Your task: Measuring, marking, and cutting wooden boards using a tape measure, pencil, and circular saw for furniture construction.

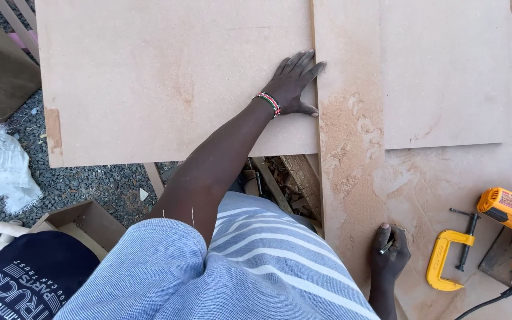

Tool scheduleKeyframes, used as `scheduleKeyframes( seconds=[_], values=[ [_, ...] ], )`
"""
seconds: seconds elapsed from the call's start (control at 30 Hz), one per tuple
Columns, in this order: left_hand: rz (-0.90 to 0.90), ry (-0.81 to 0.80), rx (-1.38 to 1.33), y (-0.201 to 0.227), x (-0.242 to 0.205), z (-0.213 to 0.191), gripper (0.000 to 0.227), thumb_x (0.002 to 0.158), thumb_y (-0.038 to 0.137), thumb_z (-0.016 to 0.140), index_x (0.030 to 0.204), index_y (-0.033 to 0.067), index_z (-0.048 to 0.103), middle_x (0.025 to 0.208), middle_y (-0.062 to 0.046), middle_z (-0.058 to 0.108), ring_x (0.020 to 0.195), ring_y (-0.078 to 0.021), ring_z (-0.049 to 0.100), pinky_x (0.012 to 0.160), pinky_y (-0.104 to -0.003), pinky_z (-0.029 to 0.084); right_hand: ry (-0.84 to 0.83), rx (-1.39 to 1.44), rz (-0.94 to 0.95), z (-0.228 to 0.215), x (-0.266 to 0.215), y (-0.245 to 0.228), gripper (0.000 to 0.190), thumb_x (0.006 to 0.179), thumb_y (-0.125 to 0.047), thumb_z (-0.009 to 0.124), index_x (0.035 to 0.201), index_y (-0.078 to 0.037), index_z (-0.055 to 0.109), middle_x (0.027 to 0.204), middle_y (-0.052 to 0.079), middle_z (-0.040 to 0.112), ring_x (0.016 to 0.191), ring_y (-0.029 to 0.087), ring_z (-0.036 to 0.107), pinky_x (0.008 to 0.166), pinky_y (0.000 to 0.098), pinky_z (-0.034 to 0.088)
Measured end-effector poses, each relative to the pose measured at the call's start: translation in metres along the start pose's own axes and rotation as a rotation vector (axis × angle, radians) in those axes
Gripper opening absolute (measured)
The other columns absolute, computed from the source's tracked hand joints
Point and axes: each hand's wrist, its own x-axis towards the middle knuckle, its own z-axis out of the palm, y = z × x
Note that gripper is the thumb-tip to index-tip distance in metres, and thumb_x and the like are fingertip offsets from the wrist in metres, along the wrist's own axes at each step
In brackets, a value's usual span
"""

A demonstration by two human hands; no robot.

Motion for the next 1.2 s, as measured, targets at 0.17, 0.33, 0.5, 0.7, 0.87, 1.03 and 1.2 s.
scheduleKeyframes(
  seconds=[0.17,0.33,0.5,0.7,0.87,1.03,1.2],
  values=[
    [0.003,0.011,0.011,-0.002,0.003,0.003,0.147,0.093,0.103,0.087,0.195,0.0324,0.01,0.203,-0.014,0.0,0.187,-0.0367,-0.002,0.15,-0.061,0.004,0.013,-0.003,-0.01,0.004,0.0,0.003,0.035,0.135,-0.033,0.065,0.117,-0.005,0.075,0.103,0.013,0.074,0.092,0.038,0.069,0.082,0.0536,0.052],
    [0.008,0.001,-0.013,-0.001,0.003,0.002,0.145,0.094,0.1,0.088,0.195,0.031,0.01,0.203,-0.016,-0.001,0.187,-0.0383,-0.003,0.15,-0.06,0.001,-0.02,-0.003,0.005,-0.003,0.001,-0.003,0.036,0.135,-0.034,0.062,0.121,-0.004,0.076,0.109,0.015,0.077,0.099,0.04,0.072,0.086,0.0554,0.054],
    [0.006,-0.008,0.019,-0.002,-0.003,0.005,0.139,0.102,0.099,0.083,0.196,0.0316,0.005,0.204,-0.014,-0.003,0.188,-0.0372,-0.003,0.151,-0.058,0.001,-0.07,-0.008,0.041,-0.01,0.01,-0.01,0.034,0.133,-0.035,0.064,0.127,-0.005,0.079,0.121,0.016,0.081,0.108,0.042,0.075,0.091,0.0568,0.056],
    [-0.049,0.141,0.212,-0.002,-0.086,0.033,0.118,0.11,0.095,0.051,0.194,0.018,0.021,0.202,-0.014,0.014,0.186,-0.0382,0.014,0.149,-0.057,0.015,0.137,0.179,-0.217,-0.02,0.071,-0.102,0.041,0.147,-0.032,0.045,0.147,0.003,0.066,0.128,0.016,0.081,0.123,0.043,0.073,0.103,0.0547,0.055],
    [-0.189,0.275,0.106,0.004,-0.214,0.043,0.097,0.113,0.079,0.059,0.188,0.0197,0.039,0.201,-0.011,0.024,0.186,-0.0378,0.019,0.15,-0.059,0.015,-0.137,0.446,-0.262,0.017,0.126,-0.213,0.053,0.14,-0.039,0.042,0.148,0.0,0.076,0.1,0.02,0.071,0.097,0.042,0.067,0.092,0.0513,0.056],
    [-0.283,0.301,-0.068,0.003,-0.325,0.008,0.096,0.118,0.084,0.047,0.188,0.0184,0.041,0.201,-0.011,0.027,0.186,-0.0379,0.019,0.151,-0.06,0.016,-0.302,0.679,-0.494,0.08,0.113,-0.32,0.027,0.126,-0.02,0.073,0.145,-0.003,0.079,0.113,0.023,0.075,0.114,0.034,0.074,0.099,0.0517,0.062],
    [-0.541,0.278,0.0,-0.099,-0.39,-0.015,0.107,0.108,0.09,0.053,0.191,0.0241,0.037,0.2,-0.01,0.029,0.185,-0.0404,0.021,0.15,-0.062,0.016,-0.596,0.998,-0.325,0.131,0.078,-0.438,0.027,0.114,-0.021,0.087,0.128,0.002,0.081,0.102,0.024,0.08,0.095,0.027,0.078,0.085,0.0457,0.07]
  ],
)
